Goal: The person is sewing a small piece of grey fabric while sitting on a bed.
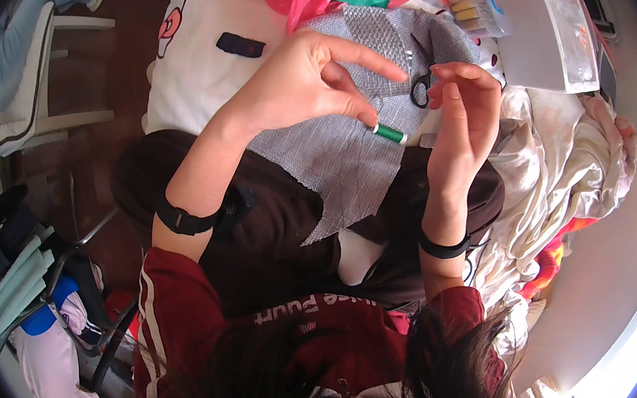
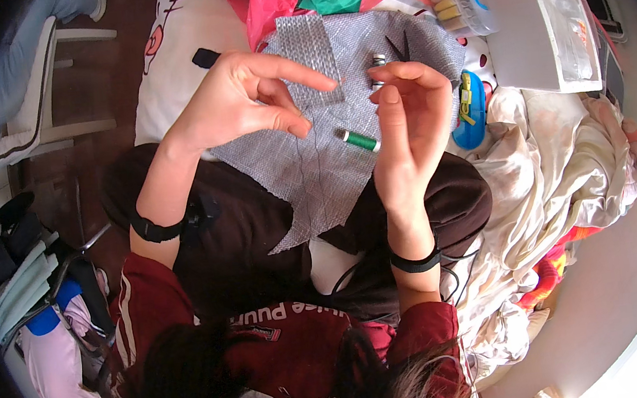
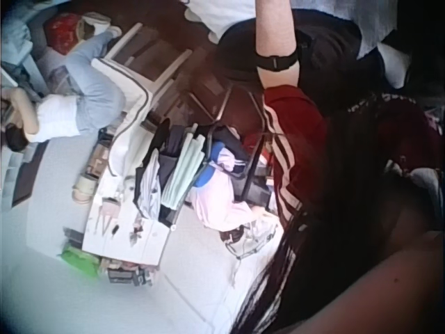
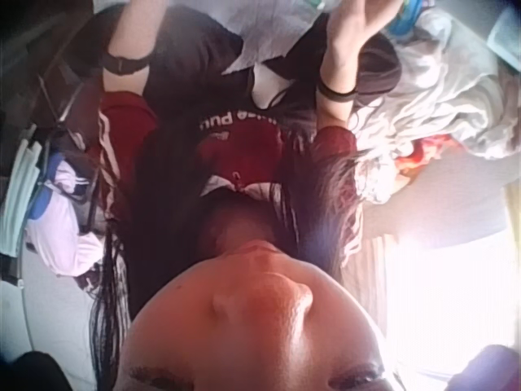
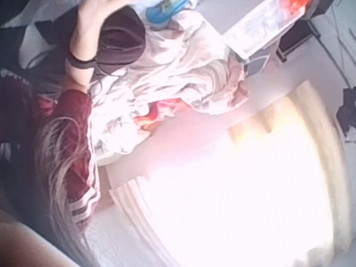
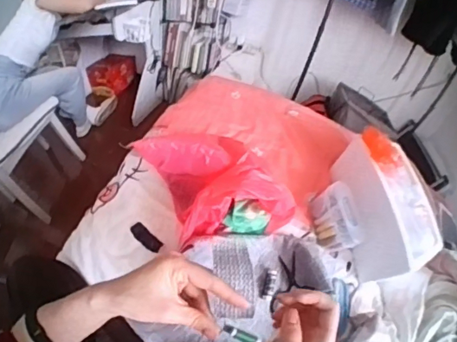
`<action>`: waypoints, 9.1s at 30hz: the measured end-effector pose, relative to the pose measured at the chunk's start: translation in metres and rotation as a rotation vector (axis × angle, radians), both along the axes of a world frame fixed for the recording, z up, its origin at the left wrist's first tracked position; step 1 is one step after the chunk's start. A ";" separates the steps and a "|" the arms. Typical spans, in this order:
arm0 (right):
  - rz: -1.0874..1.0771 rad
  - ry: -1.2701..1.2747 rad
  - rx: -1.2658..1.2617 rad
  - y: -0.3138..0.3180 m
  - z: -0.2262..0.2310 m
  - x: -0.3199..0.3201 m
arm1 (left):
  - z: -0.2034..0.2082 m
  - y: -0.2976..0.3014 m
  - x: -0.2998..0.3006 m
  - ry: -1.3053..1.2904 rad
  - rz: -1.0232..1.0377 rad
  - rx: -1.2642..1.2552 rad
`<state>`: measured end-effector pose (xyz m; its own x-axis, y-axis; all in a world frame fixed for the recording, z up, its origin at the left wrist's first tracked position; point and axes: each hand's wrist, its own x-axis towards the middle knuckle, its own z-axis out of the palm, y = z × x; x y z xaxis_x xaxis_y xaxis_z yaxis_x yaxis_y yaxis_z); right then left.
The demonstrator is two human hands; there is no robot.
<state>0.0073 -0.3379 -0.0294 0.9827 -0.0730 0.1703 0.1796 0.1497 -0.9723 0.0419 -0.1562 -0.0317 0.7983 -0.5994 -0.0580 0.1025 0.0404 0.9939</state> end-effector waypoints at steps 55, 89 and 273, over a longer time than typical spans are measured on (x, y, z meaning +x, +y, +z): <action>0.693 0.207 -0.135 -0.010 -0.036 0.034 | -0.016 -0.005 0.001 -0.083 0.071 0.059; 0.652 0.036 0.107 0.002 -0.011 -0.053 | 0.016 -0.018 -0.103 -0.308 0.463 0.021; 0.310 0.270 0.273 -0.015 0.133 -0.127 | 0.188 -0.035 -0.160 -0.427 0.360 0.108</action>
<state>-0.1198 -0.3527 0.1031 0.9716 0.2236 -0.0777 -0.1665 0.4119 -0.8959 -0.1180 -0.1915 0.1560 0.9175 -0.2933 0.2686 -0.3104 -0.1057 0.9447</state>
